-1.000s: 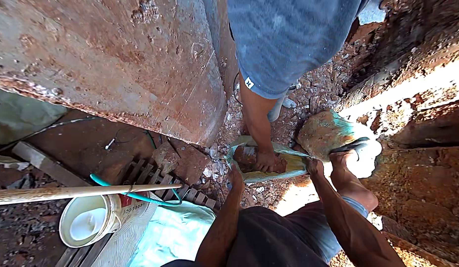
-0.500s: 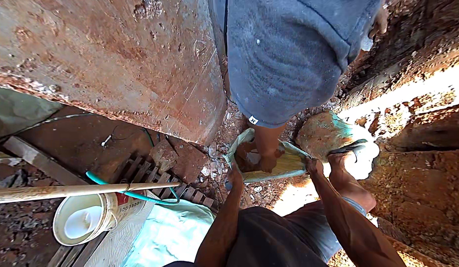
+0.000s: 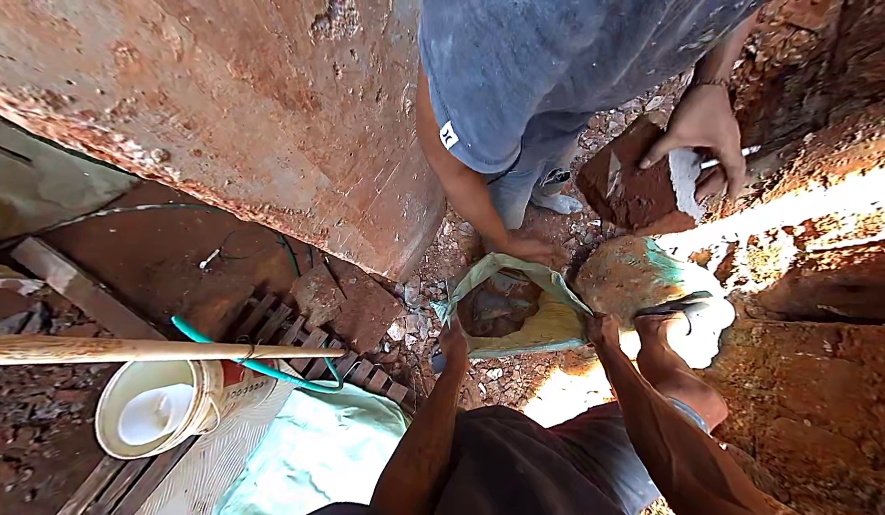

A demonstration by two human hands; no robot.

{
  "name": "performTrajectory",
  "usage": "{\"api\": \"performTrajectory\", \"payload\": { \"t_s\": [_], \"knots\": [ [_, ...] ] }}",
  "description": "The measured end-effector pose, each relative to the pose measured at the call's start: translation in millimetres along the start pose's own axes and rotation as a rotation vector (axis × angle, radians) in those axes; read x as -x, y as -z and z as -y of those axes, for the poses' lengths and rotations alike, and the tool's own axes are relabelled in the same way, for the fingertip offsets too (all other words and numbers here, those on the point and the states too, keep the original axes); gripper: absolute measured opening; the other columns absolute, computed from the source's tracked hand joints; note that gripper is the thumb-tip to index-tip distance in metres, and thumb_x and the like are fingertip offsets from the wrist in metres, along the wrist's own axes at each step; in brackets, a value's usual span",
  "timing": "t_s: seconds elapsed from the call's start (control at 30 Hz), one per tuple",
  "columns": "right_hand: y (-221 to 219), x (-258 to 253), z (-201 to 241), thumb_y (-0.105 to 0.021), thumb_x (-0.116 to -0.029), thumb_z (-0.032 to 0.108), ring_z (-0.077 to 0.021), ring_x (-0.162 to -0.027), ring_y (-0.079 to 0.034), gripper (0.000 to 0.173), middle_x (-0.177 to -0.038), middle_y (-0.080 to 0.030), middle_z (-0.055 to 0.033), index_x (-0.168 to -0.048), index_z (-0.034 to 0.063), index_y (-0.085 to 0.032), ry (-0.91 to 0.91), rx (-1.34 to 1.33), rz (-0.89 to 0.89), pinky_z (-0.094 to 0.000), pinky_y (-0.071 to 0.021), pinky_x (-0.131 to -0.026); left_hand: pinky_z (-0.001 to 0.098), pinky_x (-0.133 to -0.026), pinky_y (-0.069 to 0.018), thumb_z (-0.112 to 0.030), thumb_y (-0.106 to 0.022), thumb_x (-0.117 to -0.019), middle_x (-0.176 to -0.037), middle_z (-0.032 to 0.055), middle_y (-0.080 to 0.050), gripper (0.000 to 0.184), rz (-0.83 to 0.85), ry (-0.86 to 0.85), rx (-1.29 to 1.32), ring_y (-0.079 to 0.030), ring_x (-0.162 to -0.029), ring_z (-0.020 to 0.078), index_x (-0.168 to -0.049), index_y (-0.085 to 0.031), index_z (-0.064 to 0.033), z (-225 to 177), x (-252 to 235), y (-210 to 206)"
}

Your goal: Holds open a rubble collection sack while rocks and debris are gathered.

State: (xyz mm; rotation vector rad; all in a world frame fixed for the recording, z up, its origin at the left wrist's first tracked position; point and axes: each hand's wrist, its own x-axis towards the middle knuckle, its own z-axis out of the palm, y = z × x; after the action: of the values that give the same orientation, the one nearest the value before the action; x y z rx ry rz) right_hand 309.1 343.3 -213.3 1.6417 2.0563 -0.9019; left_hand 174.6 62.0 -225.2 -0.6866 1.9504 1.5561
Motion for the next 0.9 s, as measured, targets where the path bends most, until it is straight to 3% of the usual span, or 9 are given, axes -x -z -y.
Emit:
{"api": "performTrajectory", "payload": {
  "t_s": [0.17,0.5,0.9],
  "knots": [
    [-4.6,-0.1,-9.7,-0.051,-0.1086,0.024,-0.0444,-0.125,-0.06,0.036,-0.13,-0.064,-0.0292,-0.127,-0.0019,-0.067,0.004,-0.018,-0.005,-0.0613,-0.0448,-0.106,0.0519,-0.109,-0.0417,-0.026,-0.042,-0.1119,-0.135,0.0277,-0.06,0.042,0.033,-0.013,0.002,-0.056,-0.127,0.0348,-0.134,-0.059,0.006,6.9,-0.8,3.2],
    [-9.6,6.9,-21.4,-0.057,-0.1062,0.02,-0.0424,-0.112,-0.064,0.03,-0.119,-0.067,-0.0296,-0.121,-0.0037,-0.069,0.028,-0.243,-0.019,-0.0615,-0.048,-0.097,0.0496,-0.107,-0.0432,-0.025,-0.042,-0.112,-0.131,0.027,-0.062,0.041,0.02,-0.018,0.031,-0.058,-0.123,0.0328,-0.131,-0.061,0.0064,10.2,2.5,7.9],
    [-9.8,3.5,-24.4,-0.055,-0.1071,0.022,-0.044,-0.115,-0.063,0.031,-0.12,-0.067,-0.0292,-0.12,-0.0019,-0.07,0.037,-0.117,0.005,-0.0633,-0.0464,-0.099,0.051,-0.109,-0.0414,-0.026,-0.043,-0.1119,-0.135,0.027,-0.059,0.042,-0.004,0.016,0.039,-0.056,-0.127,0.0338,-0.134,-0.06,0.0058,7.1,6.9,6.2]
  ]
}}
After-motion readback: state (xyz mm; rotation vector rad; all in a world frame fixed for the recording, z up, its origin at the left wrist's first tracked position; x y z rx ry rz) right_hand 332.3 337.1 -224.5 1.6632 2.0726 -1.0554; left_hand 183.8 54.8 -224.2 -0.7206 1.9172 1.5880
